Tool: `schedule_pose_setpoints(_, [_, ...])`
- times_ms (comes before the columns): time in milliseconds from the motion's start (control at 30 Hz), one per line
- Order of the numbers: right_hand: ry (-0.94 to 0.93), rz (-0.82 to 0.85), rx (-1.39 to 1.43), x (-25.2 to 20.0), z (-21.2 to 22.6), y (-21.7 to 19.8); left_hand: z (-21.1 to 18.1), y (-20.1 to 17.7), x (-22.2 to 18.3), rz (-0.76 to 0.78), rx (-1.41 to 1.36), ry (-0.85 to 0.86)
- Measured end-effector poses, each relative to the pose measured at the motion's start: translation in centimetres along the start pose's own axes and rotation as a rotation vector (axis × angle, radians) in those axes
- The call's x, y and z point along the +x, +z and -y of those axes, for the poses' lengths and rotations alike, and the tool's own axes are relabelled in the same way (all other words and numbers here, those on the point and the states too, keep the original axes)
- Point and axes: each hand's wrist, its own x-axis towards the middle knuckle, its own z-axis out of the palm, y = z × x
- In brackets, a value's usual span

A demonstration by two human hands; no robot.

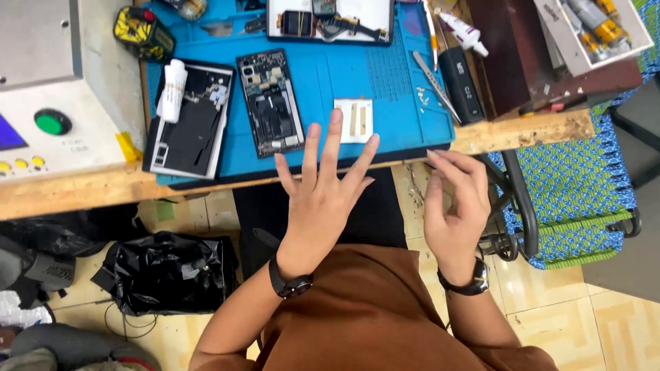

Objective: Applying adhesive tape to a replacement battery and installing it into a smartphone chassis.

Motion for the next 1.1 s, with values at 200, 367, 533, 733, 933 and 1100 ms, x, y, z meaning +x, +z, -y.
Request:
schedule_pose_setpoints(200, [0.208,0.038,0.321,-9.6,0.2,0.2,-4.4,-1.5,-5.1,-0.340,-0.665,-0.039])
schedule_pose_setpoints(367, [0.428,0.001,0.526,-15.1,-1.3,0.6,-8.5,1.7,-7.3,0.055,-1.175,-0.120])
schedule_pose_setpoints(533, [0.179,-0.272,0.464,-15.9,-2.7,1.1,-12.3,4.9,-7.1,0.597,-2.058,-0.560])
schedule_pose_setpoints(733, [-0.198,-0.660,0.380,-9.3,-1.5,-0.4,-15.9,5.7,-6.4,0.169,-1.822,0.039])
schedule_pose_setpoints(933, [-0.003,-0.961,0.450,-4.0,1.3,-3.5,-12.7,-3.3,-7.3,0.619,-1.913,-0.007])
schedule_pose_setpoints(1100, [0.041,-0.736,0.226,-6.9,1.7,1.1,-11.1,0.4,-7.8,0.438,-1.839,-0.028])
